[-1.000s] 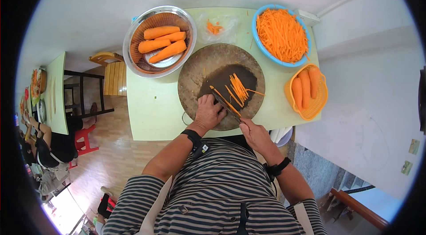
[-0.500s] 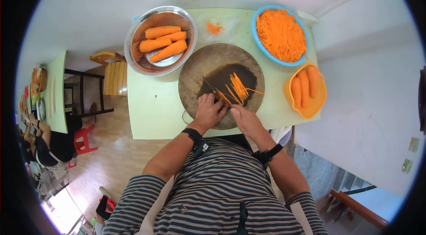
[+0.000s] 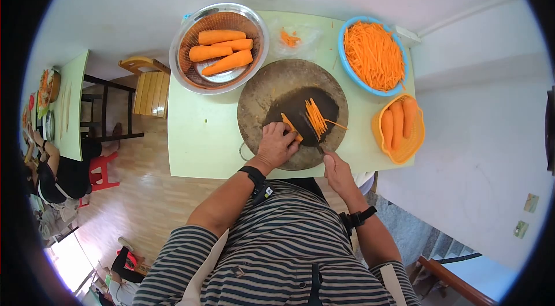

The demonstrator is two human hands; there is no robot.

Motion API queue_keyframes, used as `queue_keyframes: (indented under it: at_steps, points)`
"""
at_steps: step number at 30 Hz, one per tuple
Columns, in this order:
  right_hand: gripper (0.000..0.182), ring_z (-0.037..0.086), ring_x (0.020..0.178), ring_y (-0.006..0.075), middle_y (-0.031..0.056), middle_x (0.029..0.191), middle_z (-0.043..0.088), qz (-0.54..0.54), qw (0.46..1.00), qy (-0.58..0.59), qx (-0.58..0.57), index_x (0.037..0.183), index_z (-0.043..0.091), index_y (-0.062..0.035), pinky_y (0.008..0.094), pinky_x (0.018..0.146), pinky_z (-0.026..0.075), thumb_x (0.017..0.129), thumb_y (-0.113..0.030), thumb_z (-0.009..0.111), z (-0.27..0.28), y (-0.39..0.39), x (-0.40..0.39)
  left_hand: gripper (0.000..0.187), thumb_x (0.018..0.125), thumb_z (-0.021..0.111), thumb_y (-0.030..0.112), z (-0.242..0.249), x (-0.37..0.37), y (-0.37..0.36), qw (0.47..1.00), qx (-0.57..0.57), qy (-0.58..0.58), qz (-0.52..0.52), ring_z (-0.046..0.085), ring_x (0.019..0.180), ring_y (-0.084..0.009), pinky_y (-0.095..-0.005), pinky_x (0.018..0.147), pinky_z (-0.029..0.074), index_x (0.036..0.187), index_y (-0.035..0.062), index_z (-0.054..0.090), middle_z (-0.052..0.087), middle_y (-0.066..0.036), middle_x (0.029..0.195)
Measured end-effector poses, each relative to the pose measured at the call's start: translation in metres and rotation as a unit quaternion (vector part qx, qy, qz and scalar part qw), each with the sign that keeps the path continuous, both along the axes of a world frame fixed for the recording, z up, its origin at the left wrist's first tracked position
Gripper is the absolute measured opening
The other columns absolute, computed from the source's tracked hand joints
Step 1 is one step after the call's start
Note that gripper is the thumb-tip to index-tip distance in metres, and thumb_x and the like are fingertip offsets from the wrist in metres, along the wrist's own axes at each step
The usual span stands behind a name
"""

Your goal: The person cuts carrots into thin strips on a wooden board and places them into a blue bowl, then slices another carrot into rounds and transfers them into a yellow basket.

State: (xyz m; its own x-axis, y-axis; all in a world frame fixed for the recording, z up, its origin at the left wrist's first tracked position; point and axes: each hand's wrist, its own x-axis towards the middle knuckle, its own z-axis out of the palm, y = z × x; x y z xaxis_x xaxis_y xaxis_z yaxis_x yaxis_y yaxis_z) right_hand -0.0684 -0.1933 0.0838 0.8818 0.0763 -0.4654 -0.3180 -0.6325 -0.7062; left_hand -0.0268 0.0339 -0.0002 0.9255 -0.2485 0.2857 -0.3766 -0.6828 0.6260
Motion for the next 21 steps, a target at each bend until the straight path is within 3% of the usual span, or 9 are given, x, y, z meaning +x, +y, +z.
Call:
queue_keyframes:
  at_steps: [4, 6, 9, 14, 21]
  points:
    - [0.040, 0.068, 0.099, 0.0451, 0.0284, 0.100, 0.069, -0.011, 0.999, -0.035, 0.002, 0.128, 0.061, -0.0029, 0.0440, 0.084, 0.055, 0.105, -0.034, 0.051, 0.009, 0.007, 0.000, 0.028, 0.077, 0.077, 0.022, 0.000, -0.001, 0.001, 1.000, -0.003, -0.002, 0.002, 0.053, 0.103, -0.0302, -0.0439, 0.090, 0.042, 0.102, 0.0112, 0.074, 0.057, -0.010, 0.105]
    - [0.039, 0.068, 0.096, 0.0463, 0.0276, 0.098, 0.070, 0.061, 0.996, -0.054, -0.033, 0.126, 0.061, -0.0037, 0.0479, 0.082, 0.055, 0.105, -0.034, 0.051, 0.013, 0.009, 0.000, 0.028, 0.077, 0.077, 0.022, -0.001, 0.000, 0.000, 1.000, -0.006, -0.007, 0.002, 0.053, 0.102, -0.0303, -0.0440, 0.089, 0.042, 0.103, 0.0109, 0.074, 0.057, -0.010, 0.104]
    - [0.037, 0.067, 0.092, 0.0473, 0.0276, 0.096, 0.070, 0.089, 0.993, -0.054, -0.047, 0.124, 0.061, -0.0039, 0.0514, 0.079, 0.054, 0.105, -0.034, 0.050, 0.019, 0.012, -0.006, 0.031, 0.075, 0.078, 0.022, -0.001, 0.000, 0.002, 1.000, 0.010, 0.015, 0.000, 0.052, 0.101, -0.0322, -0.0451, 0.089, 0.042, 0.104, 0.0109, 0.073, 0.055, -0.012, 0.104]
    - [0.039, 0.067, 0.089, 0.0478, 0.0283, 0.092, 0.070, 0.105, 0.991, -0.043, -0.071, 0.124, 0.060, -0.0037, 0.0526, 0.076, 0.054, 0.105, -0.035, 0.049, 0.020, 0.013, -0.012, 0.033, 0.070, 0.078, 0.022, 0.001, 0.000, 0.002, 1.000, 0.016, 0.017, -0.003, 0.050, 0.102, -0.0355, -0.0470, 0.089, 0.041, 0.101, 0.0114, 0.074, 0.053, -0.015, 0.105]
    - [0.038, 0.067, 0.085, 0.0490, 0.0276, 0.090, 0.070, 0.116, 0.987, -0.033, -0.105, 0.124, 0.061, -0.0065, 0.0557, 0.075, 0.053, 0.105, -0.037, 0.049, 0.015, 0.025, 0.005, 0.033, 0.072, 0.078, 0.023, 0.001, 0.000, 0.003, 1.000, 0.018, 0.010, -0.012, 0.050, 0.103, -0.0356, -0.0465, 0.089, 0.041, 0.103, 0.0117, 0.075, 0.054, -0.015, 0.109]
